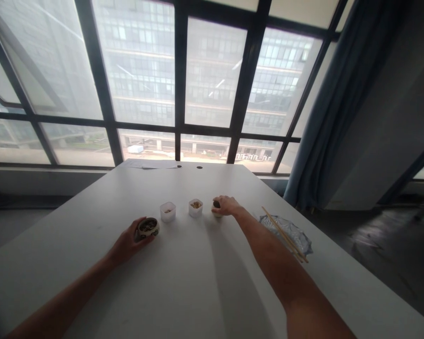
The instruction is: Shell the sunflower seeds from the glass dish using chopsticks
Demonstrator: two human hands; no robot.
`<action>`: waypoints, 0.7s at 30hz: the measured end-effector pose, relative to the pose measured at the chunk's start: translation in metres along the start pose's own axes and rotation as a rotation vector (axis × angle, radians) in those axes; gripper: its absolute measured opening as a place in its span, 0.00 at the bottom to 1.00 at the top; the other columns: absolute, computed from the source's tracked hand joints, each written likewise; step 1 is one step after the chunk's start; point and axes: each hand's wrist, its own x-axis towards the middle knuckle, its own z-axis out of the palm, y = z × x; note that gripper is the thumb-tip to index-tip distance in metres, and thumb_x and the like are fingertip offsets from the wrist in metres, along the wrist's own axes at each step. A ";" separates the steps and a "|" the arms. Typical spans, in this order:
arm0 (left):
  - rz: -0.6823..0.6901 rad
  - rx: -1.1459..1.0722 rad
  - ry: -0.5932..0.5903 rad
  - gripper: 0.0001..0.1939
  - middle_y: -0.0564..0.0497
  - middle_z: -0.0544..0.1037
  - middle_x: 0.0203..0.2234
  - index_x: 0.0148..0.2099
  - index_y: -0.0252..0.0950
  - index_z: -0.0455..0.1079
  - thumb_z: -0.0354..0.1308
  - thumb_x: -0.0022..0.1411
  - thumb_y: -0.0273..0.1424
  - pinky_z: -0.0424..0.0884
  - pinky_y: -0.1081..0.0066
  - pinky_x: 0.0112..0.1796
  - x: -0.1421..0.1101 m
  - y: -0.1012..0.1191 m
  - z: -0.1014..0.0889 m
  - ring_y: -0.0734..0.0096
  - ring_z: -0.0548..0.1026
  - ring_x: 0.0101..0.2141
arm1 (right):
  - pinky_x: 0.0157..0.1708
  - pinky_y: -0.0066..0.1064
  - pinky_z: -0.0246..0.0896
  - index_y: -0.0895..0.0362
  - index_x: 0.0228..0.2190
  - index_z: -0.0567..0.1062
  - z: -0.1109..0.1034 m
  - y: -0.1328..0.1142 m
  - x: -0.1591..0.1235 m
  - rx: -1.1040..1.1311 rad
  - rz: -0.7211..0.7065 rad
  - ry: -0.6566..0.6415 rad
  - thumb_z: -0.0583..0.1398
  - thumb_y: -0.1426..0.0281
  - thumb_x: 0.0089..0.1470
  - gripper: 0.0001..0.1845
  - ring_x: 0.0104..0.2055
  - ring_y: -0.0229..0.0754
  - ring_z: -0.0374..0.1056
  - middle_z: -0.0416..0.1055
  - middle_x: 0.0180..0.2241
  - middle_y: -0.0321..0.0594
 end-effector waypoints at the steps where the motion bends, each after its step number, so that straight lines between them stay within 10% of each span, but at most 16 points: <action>1: 0.000 0.002 0.001 0.37 0.41 0.78 0.52 0.60 0.38 0.64 0.65 0.52 0.50 0.74 0.55 0.53 0.000 0.000 0.000 0.51 0.78 0.52 | 0.56 0.42 0.61 0.48 0.59 0.72 0.000 0.006 0.003 -0.002 0.008 -0.003 0.63 0.56 0.55 0.30 0.58 0.54 0.68 0.71 0.58 0.46; 14: -0.009 -0.002 -0.006 0.37 0.41 0.78 0.53 0.60 0.39 0.64 0.65 0.52 0.50 0.74 0.53 0.53 0.000 -0.002 0.000 0.50 0.77 0.52 | 0.55 0.53 0.62 0.56 0.54 0.75 -0.012 0.111 -0.028 -0.002 0.329 0.011 0.67 0.69 0.50 0.29 0.58 0.61 0.69 0.72 0.56 0.59; 17: -0.011 0.003 -0.017 0.37 0.41 0.78 0.53 0.60 0.39 0.63 0.65 0.53 0.50 0.73 0.53 0.53 0.000 0.000 0.000 0.50 0.77 0.52 | 0.57 0.60 0.58 0.58 0.58 0.71 -0.017 0.086 -0.021 0.014 0.301 0.055 0.66 0.64 0.53 0.32 0.60 0.64 0.66 0.66 0.60 0.64; 21: -0.020 0.008 -0.026 0.37 0.42 0.77 0.53 0.60 0.39 0.63 0.64 0.53 0.51 0.73 0.54 0.54 0.000 0.002 0.000 0.52 0.77 0.52 | 0.65 0.41 0.50 0.56 0.67 0.59 -0.013 0.002 0.013 0.098 -0.004 0.105 0.60 0.52 0.60 0.40 0.69 0.51 0.54 0.55 0.69 0.51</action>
